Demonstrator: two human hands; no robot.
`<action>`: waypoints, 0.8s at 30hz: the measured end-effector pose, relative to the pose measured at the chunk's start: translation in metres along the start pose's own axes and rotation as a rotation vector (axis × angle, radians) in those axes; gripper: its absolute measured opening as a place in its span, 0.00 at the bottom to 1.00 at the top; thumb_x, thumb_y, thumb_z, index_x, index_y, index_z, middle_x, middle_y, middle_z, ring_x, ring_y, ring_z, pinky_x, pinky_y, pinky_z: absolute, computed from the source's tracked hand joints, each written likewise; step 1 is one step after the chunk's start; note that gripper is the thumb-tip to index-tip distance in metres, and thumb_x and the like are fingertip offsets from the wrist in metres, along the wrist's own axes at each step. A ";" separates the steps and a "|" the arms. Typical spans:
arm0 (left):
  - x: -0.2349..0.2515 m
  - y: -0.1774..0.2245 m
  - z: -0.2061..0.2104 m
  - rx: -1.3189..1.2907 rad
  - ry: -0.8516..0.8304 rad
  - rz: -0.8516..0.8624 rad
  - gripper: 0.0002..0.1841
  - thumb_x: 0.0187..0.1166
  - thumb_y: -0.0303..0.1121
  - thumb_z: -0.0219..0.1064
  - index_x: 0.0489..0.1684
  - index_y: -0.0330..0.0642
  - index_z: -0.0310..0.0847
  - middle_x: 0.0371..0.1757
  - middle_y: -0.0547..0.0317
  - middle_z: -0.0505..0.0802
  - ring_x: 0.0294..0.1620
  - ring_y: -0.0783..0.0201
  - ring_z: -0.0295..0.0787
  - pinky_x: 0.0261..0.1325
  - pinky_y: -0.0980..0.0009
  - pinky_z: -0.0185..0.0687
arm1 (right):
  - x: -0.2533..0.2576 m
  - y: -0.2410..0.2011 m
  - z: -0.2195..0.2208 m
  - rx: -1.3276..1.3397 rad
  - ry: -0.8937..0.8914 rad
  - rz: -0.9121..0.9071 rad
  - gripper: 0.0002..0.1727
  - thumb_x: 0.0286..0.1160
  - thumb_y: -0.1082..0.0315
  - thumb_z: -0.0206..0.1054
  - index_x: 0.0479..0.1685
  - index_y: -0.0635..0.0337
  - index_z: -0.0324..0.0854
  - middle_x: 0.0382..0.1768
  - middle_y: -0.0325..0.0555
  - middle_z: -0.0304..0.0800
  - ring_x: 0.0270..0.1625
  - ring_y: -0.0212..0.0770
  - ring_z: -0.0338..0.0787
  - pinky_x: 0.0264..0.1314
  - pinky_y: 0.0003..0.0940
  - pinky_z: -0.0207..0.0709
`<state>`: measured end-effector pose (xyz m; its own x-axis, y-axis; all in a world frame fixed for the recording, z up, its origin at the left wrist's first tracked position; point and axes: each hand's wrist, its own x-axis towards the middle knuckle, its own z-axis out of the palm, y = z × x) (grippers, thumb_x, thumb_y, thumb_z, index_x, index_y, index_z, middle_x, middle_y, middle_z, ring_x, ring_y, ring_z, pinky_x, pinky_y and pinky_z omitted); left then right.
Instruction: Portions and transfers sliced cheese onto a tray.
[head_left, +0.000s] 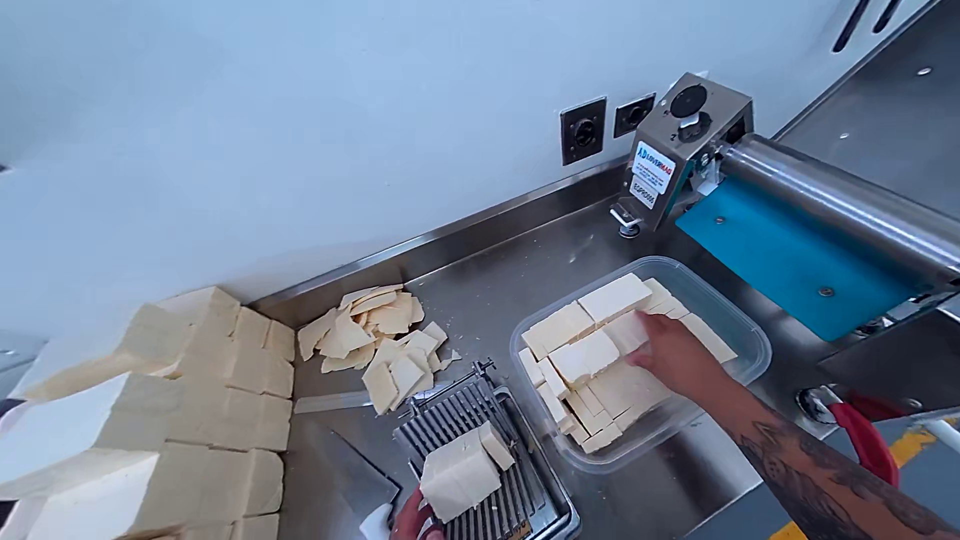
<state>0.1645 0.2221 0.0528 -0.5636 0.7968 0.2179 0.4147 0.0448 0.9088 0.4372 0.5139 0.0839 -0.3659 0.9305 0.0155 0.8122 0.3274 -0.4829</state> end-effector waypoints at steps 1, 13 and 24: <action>0.001 -0.003 0.000 0.011 0.005 0.019 0.41 0.92 0.53 0.41 0.80 0.11 0.52 0.79 0.20 0.68 0.78 0.61 0.72 0.75 0.71 0.73 | -0.009 -0.008 -0.004 -0.002 0.045 -0.026 0.44 0.68 0.66 0.81 0.85 0.72 0.64 0.75 0.76 0.73 0.77 0.76 0.74 0.76 0.68 0.71; 0.004 0.005 -0.008 -0.139 0.019 -0.078 0.28 0.87 0.31 0.47 0.78 0.12 0.57 0.74 0.27 0.78 0.73 0.59 0.80 0.75 0.66 0.76 | -0.119 -0.147 0.056 0.273 -0.064 -0.414 0.22 0.81 0.62 0.65 0.68 0.67 0.81 0.57 0.58 0.91 0.51 0.49 0.95 0.54 0.40 0.90; 0.047 -0.005 -0.039 -0.137 -0.195 -0.341 0.26 0.82 0.33 0.64 0.77 0.27 0.71 0.62 0.45 0.91 0.58 0.61 0.92 0.65 0.64 0.86 | -0.048 -0.190 0.054 0.214 -0.716 -0.045 0.26 0.86 0.65 0.63 0.81 0.63 0.70 0.70 0.57 0.84 0.73 0.47 0.85 0.79 0.45 0.74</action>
<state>0.1078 0.2357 0.0722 -0.5011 0.8499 -0.1631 0.1211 0.2554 0.9592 0.2757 0.3977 0.1280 -0.6623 0.5584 -0.4995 0.7101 0.2552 -0.6562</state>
